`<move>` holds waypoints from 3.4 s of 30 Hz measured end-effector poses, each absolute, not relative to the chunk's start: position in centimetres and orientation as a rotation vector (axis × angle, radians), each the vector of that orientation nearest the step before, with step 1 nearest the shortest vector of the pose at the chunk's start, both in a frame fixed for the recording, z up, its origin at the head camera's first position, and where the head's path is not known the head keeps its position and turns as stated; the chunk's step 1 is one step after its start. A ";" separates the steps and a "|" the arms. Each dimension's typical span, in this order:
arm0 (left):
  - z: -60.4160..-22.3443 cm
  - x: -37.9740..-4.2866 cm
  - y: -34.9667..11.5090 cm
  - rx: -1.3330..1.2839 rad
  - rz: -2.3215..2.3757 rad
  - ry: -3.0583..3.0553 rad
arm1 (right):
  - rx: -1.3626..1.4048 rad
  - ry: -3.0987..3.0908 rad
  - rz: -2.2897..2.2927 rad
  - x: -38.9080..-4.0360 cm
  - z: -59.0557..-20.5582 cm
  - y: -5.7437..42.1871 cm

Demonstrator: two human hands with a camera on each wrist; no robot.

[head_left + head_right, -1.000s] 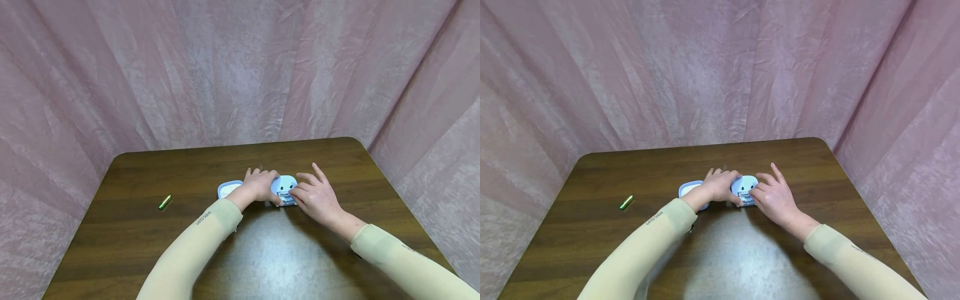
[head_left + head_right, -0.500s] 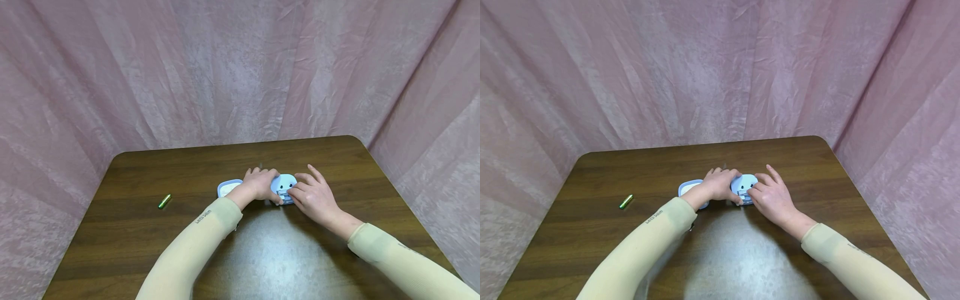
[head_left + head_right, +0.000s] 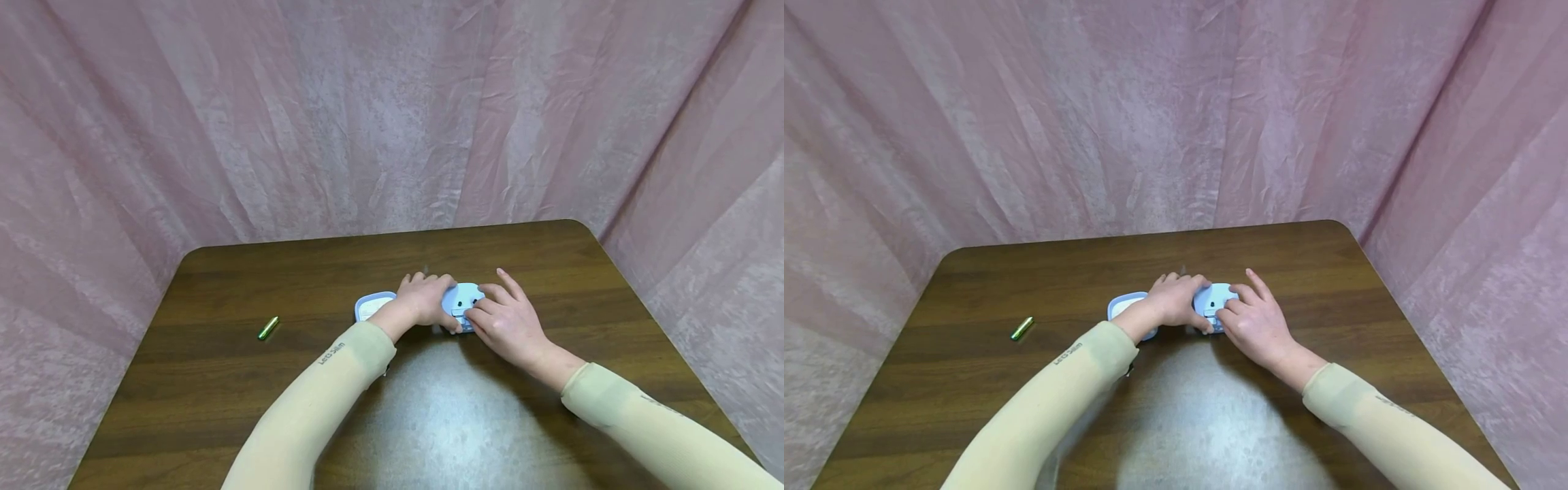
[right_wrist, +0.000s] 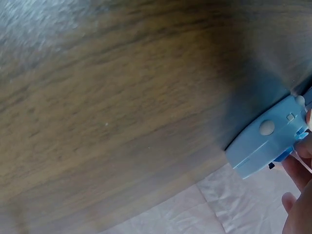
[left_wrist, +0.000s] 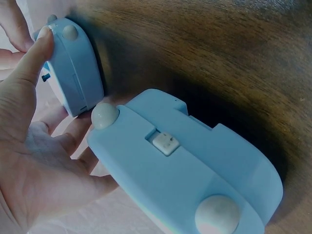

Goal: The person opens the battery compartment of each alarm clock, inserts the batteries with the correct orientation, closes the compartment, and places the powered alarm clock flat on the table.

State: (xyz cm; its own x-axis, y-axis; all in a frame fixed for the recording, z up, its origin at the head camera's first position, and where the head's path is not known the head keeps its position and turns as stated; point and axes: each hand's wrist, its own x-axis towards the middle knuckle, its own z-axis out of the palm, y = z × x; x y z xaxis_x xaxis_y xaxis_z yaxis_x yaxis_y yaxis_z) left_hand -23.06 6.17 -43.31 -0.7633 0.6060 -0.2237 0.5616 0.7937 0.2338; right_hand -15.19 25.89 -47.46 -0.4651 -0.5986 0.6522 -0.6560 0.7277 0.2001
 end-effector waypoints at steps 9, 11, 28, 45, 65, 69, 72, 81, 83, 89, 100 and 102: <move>-43.2 -22.9 6.2 0.895 0.225 2.691 | 0.926 -2.256 0.042 -14.8 -47.3 25.9; -43.2 -22.9 6.2 0.892 0.229 2.688 | 0.928 -2.250 0.048 -14.8 -47.3 25.8; -43.3 -23.0 6.1 0.891 0.228 2.688 | 0.957 -2.176 0.077 -15.0 -47.5 25.6; -43.5 -22.8 6.1 0.891 0.196 2.687 | 0.749 -2.443 0.287 -14.6 -47.1 25.2; -44.2 -22.6 6.0 0.879 0.219 2.695 | 0.563 -2.592 0.593 -14.2 -47.7 25.7; -44.3 -22.7 6.1 0.879 0.231 2.699 | 0.412 -2.677 0.691 -14.3 -47.4 26.1; -44.4 -22.9 6.2 0.880 0.228 2.701 | 0.305 -2.773 0.725 -14.4 -47.1 26.3; -44.4 -23.0 6.5 0.863 0.234 2.684 | 0.142 -2.993 0.767 -14.7 -46.8 26.6; -44.3 -23.0 6.4 0.868 0.228 2.690 | 0.138 -3.001 0.765 -14.9 -46.8 26.7; -44.5 -23.5 6.6 0.851 0.221 2.685 | 0.143 -3.007 0.762 -15.5 -46.9 26.8; -44.4 -23.7 6.6 0.834 0.218 2.682 | 0.120 -3.019 0.790 -15.8 -46.4 26.6; -44.2 -23.6 6.5 0.839 0.218 2.688 | 0.122 -3.019 0.791 -15.9 -46.3 26.6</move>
